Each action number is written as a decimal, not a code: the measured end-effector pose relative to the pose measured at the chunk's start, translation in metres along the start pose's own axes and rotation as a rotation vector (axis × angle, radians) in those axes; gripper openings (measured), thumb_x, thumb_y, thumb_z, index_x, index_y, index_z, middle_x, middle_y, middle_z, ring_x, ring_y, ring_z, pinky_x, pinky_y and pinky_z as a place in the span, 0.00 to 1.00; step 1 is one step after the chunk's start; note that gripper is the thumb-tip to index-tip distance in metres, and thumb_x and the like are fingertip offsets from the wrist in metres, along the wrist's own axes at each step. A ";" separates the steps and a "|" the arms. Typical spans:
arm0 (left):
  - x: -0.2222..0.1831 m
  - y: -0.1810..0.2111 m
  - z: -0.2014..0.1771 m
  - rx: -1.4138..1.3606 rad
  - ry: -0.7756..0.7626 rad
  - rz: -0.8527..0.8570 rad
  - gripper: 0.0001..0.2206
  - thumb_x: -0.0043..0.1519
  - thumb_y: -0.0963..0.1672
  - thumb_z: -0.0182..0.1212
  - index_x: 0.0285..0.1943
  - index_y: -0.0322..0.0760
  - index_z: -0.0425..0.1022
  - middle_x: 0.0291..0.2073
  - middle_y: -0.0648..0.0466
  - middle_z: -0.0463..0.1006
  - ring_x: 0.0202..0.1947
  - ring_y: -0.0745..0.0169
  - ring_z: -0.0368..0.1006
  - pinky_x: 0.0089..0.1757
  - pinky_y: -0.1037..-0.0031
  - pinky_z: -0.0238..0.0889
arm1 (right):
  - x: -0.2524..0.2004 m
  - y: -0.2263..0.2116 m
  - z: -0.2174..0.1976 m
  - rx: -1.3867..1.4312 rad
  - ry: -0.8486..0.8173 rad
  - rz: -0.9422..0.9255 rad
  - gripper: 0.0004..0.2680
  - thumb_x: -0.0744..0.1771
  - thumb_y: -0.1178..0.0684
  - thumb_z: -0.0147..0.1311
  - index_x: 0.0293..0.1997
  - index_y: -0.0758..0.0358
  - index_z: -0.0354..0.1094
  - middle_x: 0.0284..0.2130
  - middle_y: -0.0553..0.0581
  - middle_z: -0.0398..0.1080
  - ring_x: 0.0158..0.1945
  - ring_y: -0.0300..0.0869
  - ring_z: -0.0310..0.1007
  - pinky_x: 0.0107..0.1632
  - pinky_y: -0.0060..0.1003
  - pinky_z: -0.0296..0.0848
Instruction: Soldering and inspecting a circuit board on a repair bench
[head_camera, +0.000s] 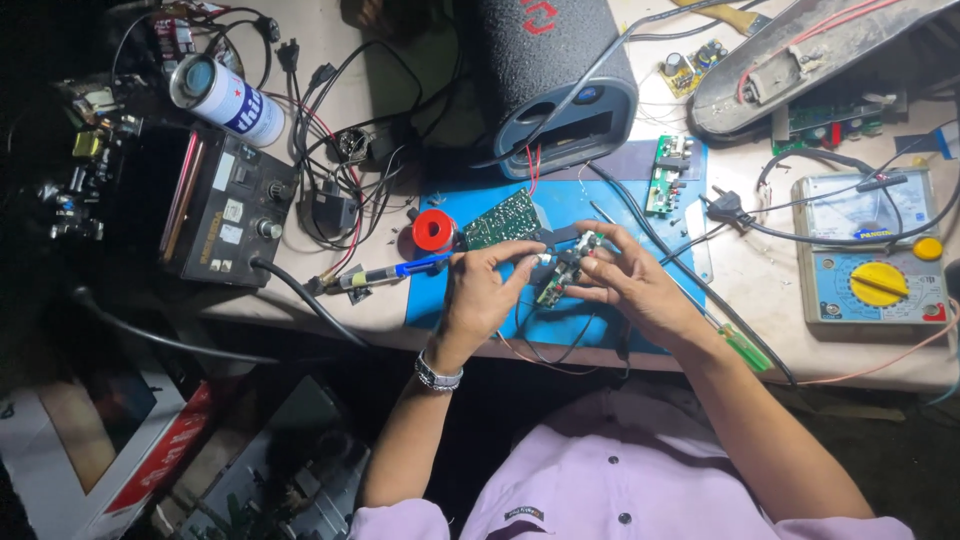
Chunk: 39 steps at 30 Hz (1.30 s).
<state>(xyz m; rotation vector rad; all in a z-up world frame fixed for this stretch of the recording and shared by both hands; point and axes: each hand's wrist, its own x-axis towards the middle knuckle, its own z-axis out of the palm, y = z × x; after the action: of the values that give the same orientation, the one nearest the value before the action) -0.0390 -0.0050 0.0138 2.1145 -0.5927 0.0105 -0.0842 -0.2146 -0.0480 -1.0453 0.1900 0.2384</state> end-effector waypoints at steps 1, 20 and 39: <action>-0.001 0.006 0.000 -0.051 -0.003 -0.176 0.07 0.60 0.44 0.66 0.44 0.54 0.86 0.28 0.60 0.85 0.25 0.71 0.74 0.29 0.82 0.64 | 0.001 -0.001 0.001 0.004 -0.012 0.016 0.23 0.67 0.57 0.56 0.71 0.62 0.54 0.39 0.55 0.65 0.47 0.45 0.78 0.55 0.52 0.79; -0.010 0.006 0.027 -0.392 0.177 -0.471 0.14 0.59 0.40 0.72 0.54 0.38 0.81 0.34 0.47 0.86 0.14 0.83 0.66 0.15 0.89 0.57 | -0.001 -0.001 0.004 0.043 -0.154 0.063 0.25 0.69 0.56 0.46 0.78 0.53 0.43 0.61 0.67 0.66 0.63 0.51 0.68 0.65 0.53 0.67; -0.005 0.029 0.041 0.074 0.200 -0.172 0.05 0.59 0.41 0.70 0.42 0.44 0.84 0.35 0.55 0.82 0.13 0.71 0.70 0.18 0.84 0.59 | -0.005 0.016 -0.004 -0.009 -0.131 -0.130 0.24 0.71 0.57 0.45 0.76 0.52 0.38 0.60 0.63 0.67 0.62 0.48 0.68 0.65 0.56 0.66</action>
<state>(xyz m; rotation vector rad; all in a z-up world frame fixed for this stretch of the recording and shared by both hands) -0.0639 -0.0485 0.0112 2.1971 -0.2945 0.1472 -0.0940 -0.2108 -0.0616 -1.0433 0.0031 0.1893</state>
